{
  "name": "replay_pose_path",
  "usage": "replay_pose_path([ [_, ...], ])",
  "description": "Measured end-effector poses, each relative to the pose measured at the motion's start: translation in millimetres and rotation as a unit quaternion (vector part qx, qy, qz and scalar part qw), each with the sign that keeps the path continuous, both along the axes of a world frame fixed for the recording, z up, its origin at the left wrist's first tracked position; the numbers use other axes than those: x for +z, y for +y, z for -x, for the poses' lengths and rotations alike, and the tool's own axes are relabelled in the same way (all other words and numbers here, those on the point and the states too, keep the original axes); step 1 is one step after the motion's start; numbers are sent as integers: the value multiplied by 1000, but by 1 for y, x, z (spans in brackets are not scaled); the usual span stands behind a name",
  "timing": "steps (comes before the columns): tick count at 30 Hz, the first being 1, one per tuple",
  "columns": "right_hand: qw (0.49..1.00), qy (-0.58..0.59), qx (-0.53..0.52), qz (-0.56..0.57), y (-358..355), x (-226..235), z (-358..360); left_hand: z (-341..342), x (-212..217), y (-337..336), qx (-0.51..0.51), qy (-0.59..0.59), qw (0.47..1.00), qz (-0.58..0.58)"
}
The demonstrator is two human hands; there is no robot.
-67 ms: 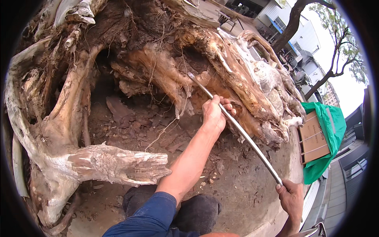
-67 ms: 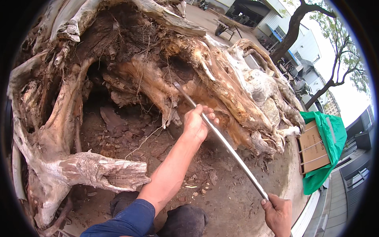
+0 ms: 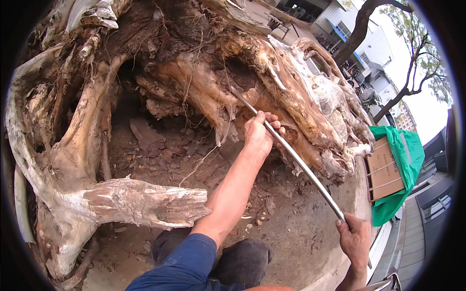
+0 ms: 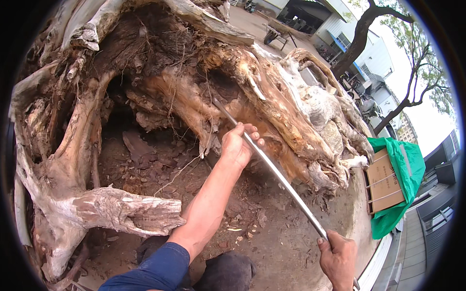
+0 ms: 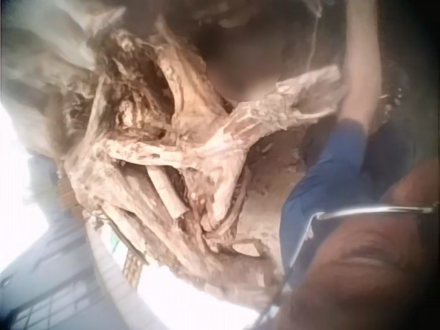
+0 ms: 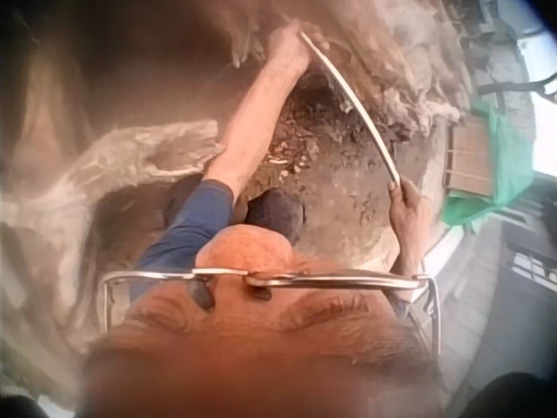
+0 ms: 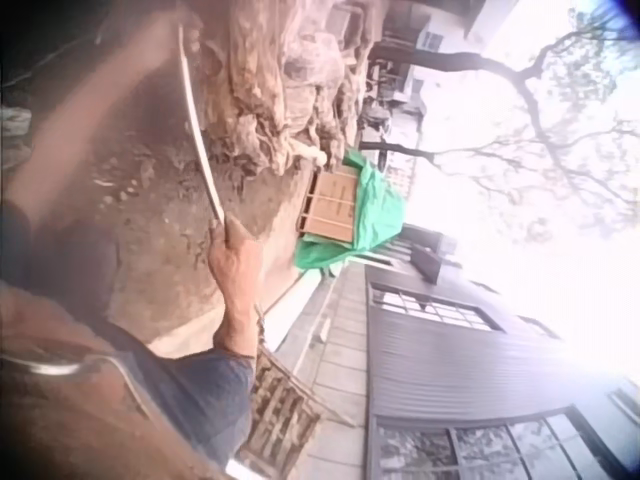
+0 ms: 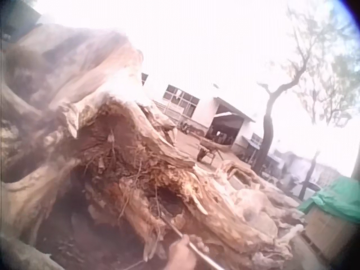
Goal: The person uses a metal rod to scrape and carve the interior of a large, hollowed-out piece of driftwood. They repeatedly insert the rod into crevices and pull out loose wood fibers and debris.
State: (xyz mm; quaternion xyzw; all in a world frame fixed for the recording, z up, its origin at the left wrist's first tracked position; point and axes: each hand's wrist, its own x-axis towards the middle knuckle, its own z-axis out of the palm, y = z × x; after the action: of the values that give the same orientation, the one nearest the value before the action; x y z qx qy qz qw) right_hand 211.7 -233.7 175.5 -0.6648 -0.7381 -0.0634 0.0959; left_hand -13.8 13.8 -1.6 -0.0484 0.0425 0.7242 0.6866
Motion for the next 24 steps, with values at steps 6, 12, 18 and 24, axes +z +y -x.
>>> replay_pose_path([
  [6, 997, -11, 45, -55, -15, 2, -32, -28, 23, -48, 119, -17, 989, -91],
  [12, 925, -265, 40, -268, -41, 34, -45, -49, 35, -53, -29, 126, 986, -101],
  [18, 754, -450, 43, -476, -43, 63, -35, -53, 60, -39, -31, 86, 990, -111],
  [24, 546, -479, 78, -683, -23, 109, -8, -34, 78, -34, -14, 27, 995, -98],
])
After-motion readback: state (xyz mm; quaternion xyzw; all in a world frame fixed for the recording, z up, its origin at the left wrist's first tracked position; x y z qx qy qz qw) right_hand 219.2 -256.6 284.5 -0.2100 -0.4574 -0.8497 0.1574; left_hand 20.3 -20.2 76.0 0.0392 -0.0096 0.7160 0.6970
